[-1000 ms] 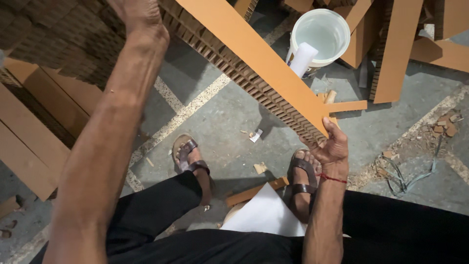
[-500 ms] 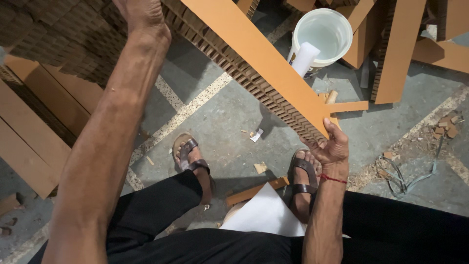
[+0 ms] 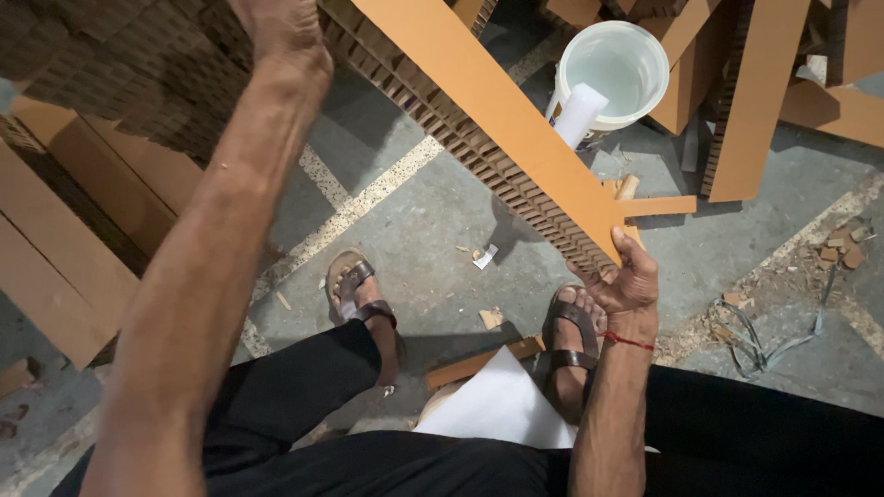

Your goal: The person picks up a long, slotted wooden piece and applies a white liquid from a bucket using a foam roller. They repeatedly roll the applicator along the length of the wood to coat the surface and the slots.

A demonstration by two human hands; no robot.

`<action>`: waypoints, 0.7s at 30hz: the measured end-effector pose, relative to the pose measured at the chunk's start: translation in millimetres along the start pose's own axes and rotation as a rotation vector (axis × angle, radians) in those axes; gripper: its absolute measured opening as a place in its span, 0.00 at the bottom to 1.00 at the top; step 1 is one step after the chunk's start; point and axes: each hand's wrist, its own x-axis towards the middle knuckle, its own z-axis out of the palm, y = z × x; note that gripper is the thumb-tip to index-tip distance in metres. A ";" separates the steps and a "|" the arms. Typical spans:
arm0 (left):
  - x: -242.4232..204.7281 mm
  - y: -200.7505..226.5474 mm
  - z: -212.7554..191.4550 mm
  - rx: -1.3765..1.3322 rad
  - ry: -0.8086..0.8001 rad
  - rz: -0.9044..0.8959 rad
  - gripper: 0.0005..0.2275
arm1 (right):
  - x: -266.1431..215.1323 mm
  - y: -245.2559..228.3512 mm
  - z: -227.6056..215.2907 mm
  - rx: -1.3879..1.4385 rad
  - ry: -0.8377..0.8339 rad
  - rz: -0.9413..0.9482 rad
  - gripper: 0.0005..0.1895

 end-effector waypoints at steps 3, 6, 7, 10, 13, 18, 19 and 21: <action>-8.3 0.6 1.9 -0.017 0.004 -0.007 0.19 | -2.5 0.5 -8.5 -0.049 -0.008 -0.023 0.27; -18.4 13.7 10.9 -0.097 0.030 0.037 0.19 | 2.1 2.2 -28.7 -0.066 0.084 0.037 0.27; -22.5 22.2 14.9 -0.143 0.033 0.057 0.20 | 1.5 5.1 -37.0 -0.080 0.124 0.028 0.27; -44.9 55.7 28.9 -0.421 -0.105 0.116 0.20 | 3.0 13.1 -63.4 -0.104 0.118 0.026 0.29; -80.1 91.0 37.7 -0.505 -0.196 0.141 0.16 | -0.2 26.3 -91.8 0.400 -0.301 0.206 0.24; -128.9 136.8 45.3 -0.409 -0.212 0.228 0.12 | -2.1 43.7 -124.3 0.086 0.051 0.123 0.30; -134.1 142.9 43.2 -0.411 -0.217 0.250 0.13 | 0.4 45.9 -128.0 0.076 0.099 0.104 0.30; -142.8 153.7 39.8 -0.413 -0.235 0.284 0.15 | 1.9 48.9 -133.4 0.060 0.206 0.062 0.31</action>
